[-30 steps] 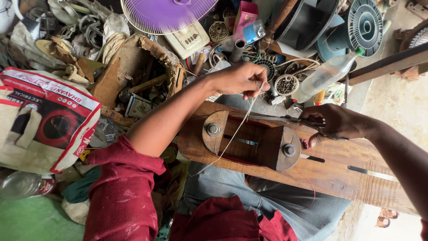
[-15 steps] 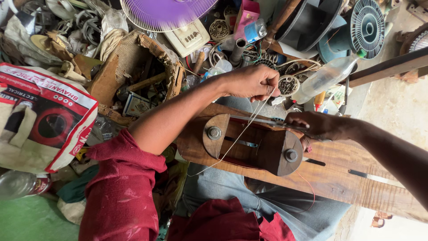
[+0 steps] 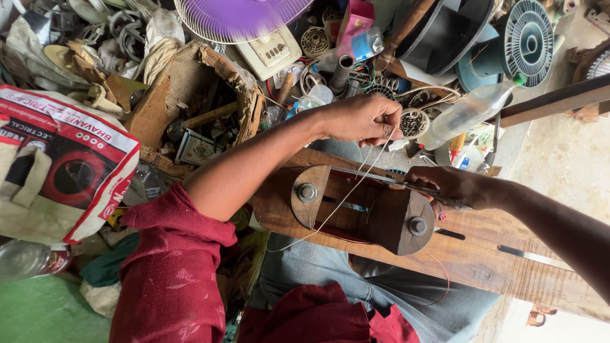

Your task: The person winds red insulated wire onto a wooden jig using a hand crank. They secure the wire end, rotate the crank to build up layers of wire, and then use scissors to cut the wire before continuing to wind more.

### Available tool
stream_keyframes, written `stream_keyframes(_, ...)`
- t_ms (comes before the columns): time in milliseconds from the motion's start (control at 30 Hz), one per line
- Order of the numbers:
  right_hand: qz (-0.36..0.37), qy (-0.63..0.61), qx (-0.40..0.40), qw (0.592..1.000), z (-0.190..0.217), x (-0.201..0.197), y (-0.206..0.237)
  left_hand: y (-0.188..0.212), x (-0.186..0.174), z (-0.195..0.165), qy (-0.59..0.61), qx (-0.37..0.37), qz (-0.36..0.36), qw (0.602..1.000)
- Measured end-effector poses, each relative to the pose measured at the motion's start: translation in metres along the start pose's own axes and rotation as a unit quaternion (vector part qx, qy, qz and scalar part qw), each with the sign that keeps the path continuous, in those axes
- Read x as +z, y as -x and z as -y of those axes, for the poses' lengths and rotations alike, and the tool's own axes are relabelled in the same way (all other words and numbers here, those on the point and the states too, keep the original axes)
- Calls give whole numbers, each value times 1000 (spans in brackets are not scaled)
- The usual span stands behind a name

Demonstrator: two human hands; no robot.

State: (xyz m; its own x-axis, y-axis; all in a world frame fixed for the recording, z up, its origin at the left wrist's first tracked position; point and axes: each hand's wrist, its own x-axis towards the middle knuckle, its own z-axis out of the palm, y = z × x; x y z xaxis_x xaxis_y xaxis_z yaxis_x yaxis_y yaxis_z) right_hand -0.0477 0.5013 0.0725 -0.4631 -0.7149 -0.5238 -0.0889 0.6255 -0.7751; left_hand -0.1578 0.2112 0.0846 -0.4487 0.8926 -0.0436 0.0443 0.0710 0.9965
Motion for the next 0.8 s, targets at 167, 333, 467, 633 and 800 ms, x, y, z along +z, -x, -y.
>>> stream_keyframes(167, 15, 15, 200, 980, 13, 1, -4, 0, 2, -2, 7, -13, 2, 1000)
stream_keyframes(333, -12, 38, 90, 995, 23, -4, -9, -1, 3, -3, -21, -19, 4, 1000)
stream_keyframes(467, 2, -19, 135, 991, 27, -6, -10, 2, 1, -3, -3, -19, 3, 1000)
stream_keyframes(633, -8, 7, 83, 996, 22, -5, -10, -1, 2, -3, -35, -22, 4, 999)
stream_keyframes(800, 12, 6, 154, 988, 15, -4, -9, -3, 0, -3, -48, -6, 13, 999)
